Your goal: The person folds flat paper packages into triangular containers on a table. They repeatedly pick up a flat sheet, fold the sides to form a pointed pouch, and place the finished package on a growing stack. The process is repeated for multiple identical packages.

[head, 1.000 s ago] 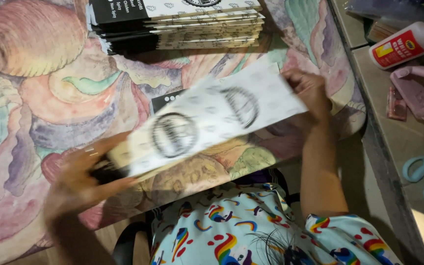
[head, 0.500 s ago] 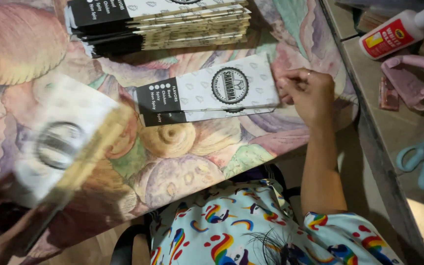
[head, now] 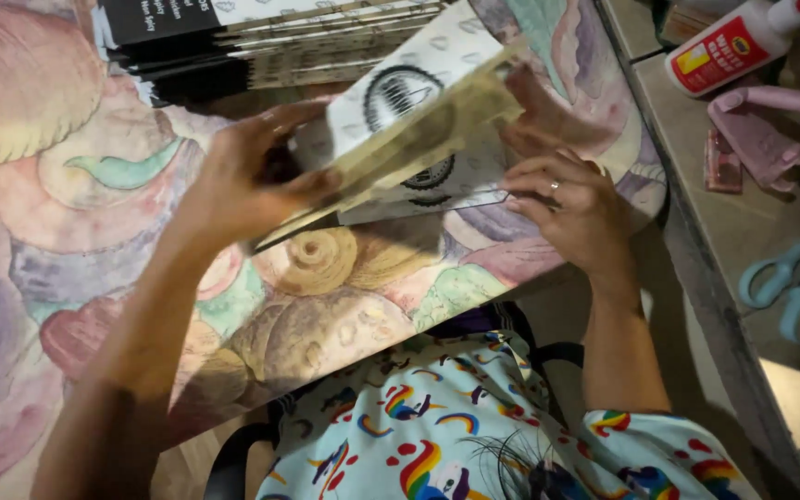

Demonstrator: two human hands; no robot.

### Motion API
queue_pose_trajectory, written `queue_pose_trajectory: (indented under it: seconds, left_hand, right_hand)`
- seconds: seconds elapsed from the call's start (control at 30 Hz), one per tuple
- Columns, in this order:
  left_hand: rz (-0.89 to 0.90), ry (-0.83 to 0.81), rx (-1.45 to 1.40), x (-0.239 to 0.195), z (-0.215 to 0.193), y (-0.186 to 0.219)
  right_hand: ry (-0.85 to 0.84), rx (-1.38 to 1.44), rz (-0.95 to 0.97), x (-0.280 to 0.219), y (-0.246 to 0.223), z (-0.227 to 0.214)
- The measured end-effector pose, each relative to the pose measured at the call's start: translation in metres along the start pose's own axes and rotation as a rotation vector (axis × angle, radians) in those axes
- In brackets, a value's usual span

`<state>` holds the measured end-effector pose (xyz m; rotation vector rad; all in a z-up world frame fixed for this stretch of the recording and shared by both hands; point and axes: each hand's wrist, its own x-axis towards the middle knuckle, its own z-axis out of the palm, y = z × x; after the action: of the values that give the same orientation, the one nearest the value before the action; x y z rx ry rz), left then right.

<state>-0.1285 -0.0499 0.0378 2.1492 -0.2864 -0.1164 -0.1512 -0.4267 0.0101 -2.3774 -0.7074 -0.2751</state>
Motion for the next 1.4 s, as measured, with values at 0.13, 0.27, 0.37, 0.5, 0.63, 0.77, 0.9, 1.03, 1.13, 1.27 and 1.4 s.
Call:
queue_pose_trajectory:
  seconds: [0.13,0.27,0.37,0.5,0.63,0.77,0.9,1.03,1.13,1.27,1.4]
  left_hand:
    - [-0.094,-0.162,-0.093,0.018,0.013,0.003]
    - [-0.107,-0.238,0.001,0.021,0.019,0.013]
    - [-0.135,-0.272,-0.018,0.022,0.019,0.017]
    - [-0.133,-0.272,-0.001,0.024,0.021,0.005]
    - [-0.095,-0.292,-0.013,0.026,0.013,0.006]
    - [-0.066,-0.258,-0.046,0.026,0.016,-0.002]
    - [-0.024,-0.239,-0.047,0.027,0.02,-0.021]
    - [0.032,-0.251,-0.059,0.031,0.02,-0.024]
    - [0.037,-0.253,-0.06,0.028,0.014,-0.018]
    - [0.044,-0.252,-0.063,0.03,0.018,-0.027]
    - [0.033,-0.254,-0.081,0.023,0.017,-0.016]
  right_hand:
    - [-0.032,0.042,-0.07,0.006,0.004,-0.002]
    - [-0.03,0.042,-0.107,0.005,0.015,0.003]
    - [-0.038,0.011,-0.133,0.007,0.015,0.004]
    - [-0.055,0.021,-0.181,0.015,0.01,0.002]
    - [-0.069,-0.029,-0.236,0.013,0.016,0.005]
    - [-0.065,-0.047,-0.253,0.011,0.015,0.004]
    - [-0.074,0.029,-0.223,0.013,0.01,0.0]
    - [-0.063,0.011,-0.228,0.014,0.008,0.001]
    - [-0.042,0.029,-0.225,0.013,0.008,0.004]
    - [-0.027,-0.01,-0.225,0.009,0.012,0.008]
    - [-0.008,-0.01,-0.245,0.012,0.004,0.004]
